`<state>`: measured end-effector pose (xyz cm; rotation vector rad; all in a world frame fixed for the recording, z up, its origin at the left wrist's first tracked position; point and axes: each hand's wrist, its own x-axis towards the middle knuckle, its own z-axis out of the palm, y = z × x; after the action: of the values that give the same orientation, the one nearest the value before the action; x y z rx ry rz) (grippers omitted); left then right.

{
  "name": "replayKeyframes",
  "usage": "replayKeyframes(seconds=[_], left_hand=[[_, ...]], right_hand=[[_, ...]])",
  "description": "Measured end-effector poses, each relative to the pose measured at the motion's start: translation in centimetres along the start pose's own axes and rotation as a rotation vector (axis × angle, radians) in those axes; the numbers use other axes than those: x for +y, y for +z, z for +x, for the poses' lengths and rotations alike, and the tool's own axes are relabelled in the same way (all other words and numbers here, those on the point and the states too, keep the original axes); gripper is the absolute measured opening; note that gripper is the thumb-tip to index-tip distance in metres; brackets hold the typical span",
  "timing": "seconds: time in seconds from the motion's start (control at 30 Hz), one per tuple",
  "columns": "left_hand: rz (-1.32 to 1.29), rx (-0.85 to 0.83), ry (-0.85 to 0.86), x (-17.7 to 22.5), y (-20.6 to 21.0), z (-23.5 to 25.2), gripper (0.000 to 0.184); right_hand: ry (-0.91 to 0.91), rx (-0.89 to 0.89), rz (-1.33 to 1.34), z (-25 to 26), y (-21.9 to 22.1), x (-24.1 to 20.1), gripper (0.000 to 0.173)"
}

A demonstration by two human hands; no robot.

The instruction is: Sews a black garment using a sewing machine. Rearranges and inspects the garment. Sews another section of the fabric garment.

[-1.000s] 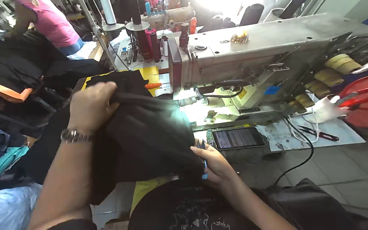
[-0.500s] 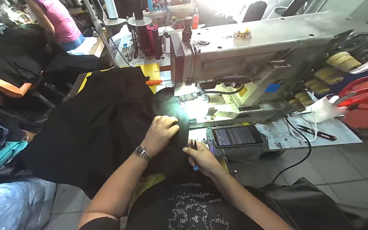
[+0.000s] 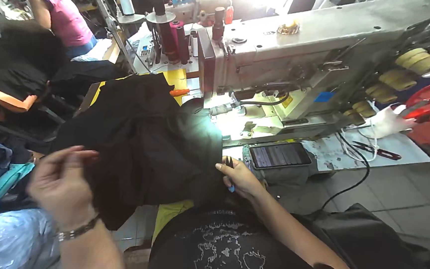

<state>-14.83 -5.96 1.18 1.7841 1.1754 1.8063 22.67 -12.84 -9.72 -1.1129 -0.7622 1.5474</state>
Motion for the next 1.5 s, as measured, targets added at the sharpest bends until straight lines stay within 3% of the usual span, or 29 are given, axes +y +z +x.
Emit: replayKeyframes(seconds=[0.1, 0.17, 0.2, 0.27, 0.4, 0.5, 0.67, 1.2, 1.5], left_hand=[[0.265, 0.444, -0.144, -3.4, -7.3, 1.7, 0.027], [0.639, 0.572, -0.339, -5.4, -10.8, 1.9, 0.044], [0.725, 0.516, -0.367, -5.4, -10.9, 1.9, 0.052], [0.703, 0.284, -0.225, -2.8, -5.7, 0.8, 0.059], [0.614, -0.43, 0.164, -0.6, 7.9, -2.3, 0.042], [0.573, -0.652, 0.203, -2.0, 15.0, -2.6, 0.043], [0.554, -0.633, 0.16, -4.2, 18.4, -1.4, 0.037], [0.637, -0.614, 0.141, -5.0, 20.7, 0.7, 0.034], [0.614, -0.607, 0.105, -5.1, 21.8, 1.3, 0.032]], right_hand=[[-0.041, 0.062, -0.009, 0.5, 0.3, -0.8, 0.015], [-0.067, 0.11, -0.01, 1.0, 0.4, -0.8, 0.021], [-0.07, 0.128, 0.002, 1.1, 0.7, -0.8, 0.02], [-0.058, 0.14, 0.007, 1.1, 1.0, -0.8, 0.015], [-0.05, 0.133, -0.066, 0.8, 0.7, -0.3, 0.012], [-0.068, 0.137, -0.128, 0.5, 0.4, -0.2, 0.012], [-0.078, 0.149, -0.176, 0.7, 0.4, -0.6, 0.006], [-0.11, 0.155, -0.246, 2.9, 0.0, -2.3, 0.008], [-0.114, 0.193, -0.159, 3.1, 0.2, -1.5, 0.013]])
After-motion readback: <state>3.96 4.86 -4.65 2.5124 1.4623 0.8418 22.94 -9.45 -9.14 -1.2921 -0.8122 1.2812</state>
